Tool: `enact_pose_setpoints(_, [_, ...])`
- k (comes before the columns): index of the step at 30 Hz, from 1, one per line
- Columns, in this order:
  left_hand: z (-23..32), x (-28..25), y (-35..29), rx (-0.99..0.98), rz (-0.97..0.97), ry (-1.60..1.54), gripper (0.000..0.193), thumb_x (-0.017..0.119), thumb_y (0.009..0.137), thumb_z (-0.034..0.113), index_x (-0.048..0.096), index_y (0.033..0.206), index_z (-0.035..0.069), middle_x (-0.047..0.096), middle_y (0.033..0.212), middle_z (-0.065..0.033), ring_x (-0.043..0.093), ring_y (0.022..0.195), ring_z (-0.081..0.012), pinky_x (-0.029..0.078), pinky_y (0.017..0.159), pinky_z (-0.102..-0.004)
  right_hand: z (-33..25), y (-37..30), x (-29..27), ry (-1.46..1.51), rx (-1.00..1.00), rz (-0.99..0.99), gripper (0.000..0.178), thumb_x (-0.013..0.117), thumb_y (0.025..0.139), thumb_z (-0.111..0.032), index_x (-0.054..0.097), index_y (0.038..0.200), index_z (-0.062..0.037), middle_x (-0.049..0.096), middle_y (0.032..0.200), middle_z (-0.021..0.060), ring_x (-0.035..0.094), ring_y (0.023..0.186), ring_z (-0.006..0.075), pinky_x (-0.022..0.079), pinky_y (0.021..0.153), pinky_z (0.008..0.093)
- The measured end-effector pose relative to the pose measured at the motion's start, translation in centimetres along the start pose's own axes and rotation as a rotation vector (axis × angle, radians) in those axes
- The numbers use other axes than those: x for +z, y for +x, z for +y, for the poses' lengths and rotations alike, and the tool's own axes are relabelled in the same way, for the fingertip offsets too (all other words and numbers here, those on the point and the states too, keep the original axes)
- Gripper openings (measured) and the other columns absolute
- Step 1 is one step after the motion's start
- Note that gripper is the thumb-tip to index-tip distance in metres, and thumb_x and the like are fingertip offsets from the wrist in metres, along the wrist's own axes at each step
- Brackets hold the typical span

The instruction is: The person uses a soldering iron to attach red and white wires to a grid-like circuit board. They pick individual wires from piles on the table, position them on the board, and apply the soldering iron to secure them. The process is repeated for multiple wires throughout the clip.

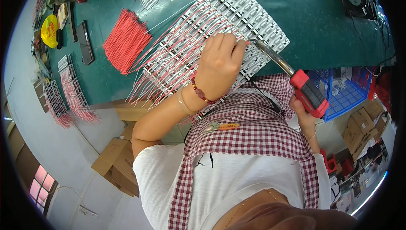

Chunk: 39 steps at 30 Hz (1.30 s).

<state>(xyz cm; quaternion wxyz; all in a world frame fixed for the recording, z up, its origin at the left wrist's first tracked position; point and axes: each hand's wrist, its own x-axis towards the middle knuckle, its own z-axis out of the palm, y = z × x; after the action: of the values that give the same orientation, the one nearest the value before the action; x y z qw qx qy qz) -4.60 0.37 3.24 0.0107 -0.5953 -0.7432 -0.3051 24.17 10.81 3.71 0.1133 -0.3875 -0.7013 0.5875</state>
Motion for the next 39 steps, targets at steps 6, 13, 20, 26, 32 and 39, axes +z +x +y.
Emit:
enact_pose_setpoints(6, [0.0,0.1,0.1,-0.012,-0.027,0.015,0.012,0.068,0.076,0.002,0.066,0.088,0.002,0.043,0.073,-0.0074,0.049,0.067,-0.0229,0.042,0.062,-0.0352,0.0,0.0,0.0,-0.041,-0.006,0.007,0.020,0.074,0.079,-0.013,0.068,0.093,-0.0006,0.064,0.082,0.0067,0.062,0.070,0.0168,0.049,0.063,0.0288])
enact_pose_setpoints(13, [0.2,0.1,0.1,-0.022,-0.040,0.052,0.012,0.068,0.075,0.002,0.065,0.087,0.002,0.045,0.074,-0.0077,0.051,0.070,-0.0237,0.042,0.063,-0.0358,-0.4,-0.4,-0.2,0.094,-0.057,0.037,0.020,0.070,0.085,-0.009,0.068,0.101,0.0031,0.069,0.089,0.0091,0.065,0.076,0.0153,0.052,0.070,0.0289])
enact_pose_setpoints(20, [0.6,-0.4,0.3,0.019,0.011,0.056,0.014,0.068,0.075,0.002,0.064,0.088,0.003,0.045,0.075,-0.0073,0.050,0.069,-0.0231,0.041,0.061,-0.0352,0.7,-1.2,-0.6,0.123,-0.040,0.025,0.020,0.069,0.085,-0.008,0.068,0.102,0.0037,0.069,0.087,0.0086,0.064,0.075,0.0153,0.052,0.070,0.0289])
enact_pose_setpoints(26, [1.2,0.2,-0.3,-0.008,-0.018,-0.028,0.016,0.067,0.074,0.000,0.066,0.090,0.002,0.046,0.075,-0.0076,0.050,0.069,-0.0234,0.042,0.061,-0.0354,1.1,-1.7,-0.5,0.103,0.042,0.018,0.019,0.068,0.084,-0.005,0.068,0.102,0.0029,0.069,0.091,0.0089,0.064,0.077,0.0159,0.052,0.071,0.0299])
enact_pose_setpoints(32, [1.4,0.3,-0.3,-0.032,-0.026,-0.028,0.016,0.067,0.074,-0.001,0.066,0.090,0.001,0.046,0.075,-0.0083,0.051,0.069,-0.0239,0.043,0.062,-0.0356,1.8,-1.5,-0.6,0.012,0.025,-0.008,0.021,0.070,0.082,-0.006,0.068,0.101,0.0010,0.068,0.093,0.0090,0.065,0.078,0.0173,0.051,0.069,0.0296])
enact_pose_setpoints(39, [1.4,0.5,-0.4,-0.040,-0.031,-0.015,0.013,0.067,0.075,0.001,0.065,0.088,0.001,0.046,0.074,-0.0087,0.051,0.069,-0.0247,0.043,0.062,-0.0364,1.6,-1.4,-0.8,-0.059,-0.025,0.013,0.020,0.072,0.080,-0.009,0.069,0.097,0.0011,0.068,0.088,0.0090,0.065,0.073,0.0178,0.051,0.065,0.0297])
